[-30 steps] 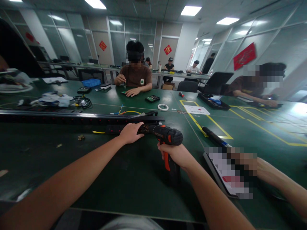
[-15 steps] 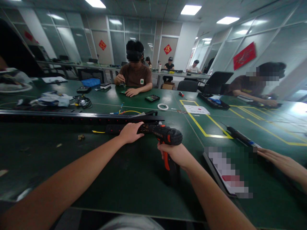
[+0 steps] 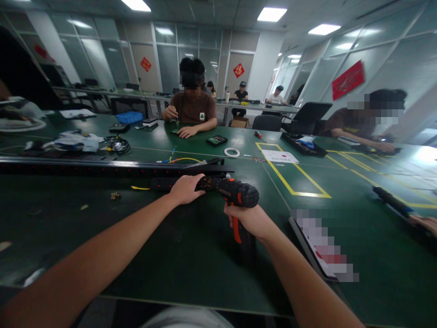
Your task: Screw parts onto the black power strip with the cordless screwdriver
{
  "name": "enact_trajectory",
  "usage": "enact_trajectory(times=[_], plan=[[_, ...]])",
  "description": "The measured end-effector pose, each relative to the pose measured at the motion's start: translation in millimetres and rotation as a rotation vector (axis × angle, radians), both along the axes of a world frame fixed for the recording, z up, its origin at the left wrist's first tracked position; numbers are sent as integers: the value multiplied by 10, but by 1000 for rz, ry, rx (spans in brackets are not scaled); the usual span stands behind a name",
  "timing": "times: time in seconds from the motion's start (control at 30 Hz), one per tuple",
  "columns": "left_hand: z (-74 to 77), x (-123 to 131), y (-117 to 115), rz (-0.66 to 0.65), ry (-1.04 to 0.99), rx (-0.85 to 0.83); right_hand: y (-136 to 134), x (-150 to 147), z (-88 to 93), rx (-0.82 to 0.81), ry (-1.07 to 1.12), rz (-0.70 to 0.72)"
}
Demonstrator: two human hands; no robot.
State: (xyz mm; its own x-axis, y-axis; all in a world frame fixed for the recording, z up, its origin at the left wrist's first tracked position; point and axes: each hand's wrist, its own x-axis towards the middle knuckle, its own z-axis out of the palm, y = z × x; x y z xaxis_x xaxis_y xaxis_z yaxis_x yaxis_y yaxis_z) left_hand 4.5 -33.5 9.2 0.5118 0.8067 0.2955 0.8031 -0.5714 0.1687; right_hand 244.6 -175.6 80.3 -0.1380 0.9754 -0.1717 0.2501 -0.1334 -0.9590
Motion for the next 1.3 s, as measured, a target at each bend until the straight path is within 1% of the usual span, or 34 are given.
enact_trajectory(times=[0.57,0.83,1.3], plan=[[-25,9,18,19,-1,-22,7,3,-11,13,-10,14],[-35,1,29,18,-5,-16,-16,-34,55,1,-28,1],[-20,2,7,11,-9,2,-4,-35,20,15,-21,2]])
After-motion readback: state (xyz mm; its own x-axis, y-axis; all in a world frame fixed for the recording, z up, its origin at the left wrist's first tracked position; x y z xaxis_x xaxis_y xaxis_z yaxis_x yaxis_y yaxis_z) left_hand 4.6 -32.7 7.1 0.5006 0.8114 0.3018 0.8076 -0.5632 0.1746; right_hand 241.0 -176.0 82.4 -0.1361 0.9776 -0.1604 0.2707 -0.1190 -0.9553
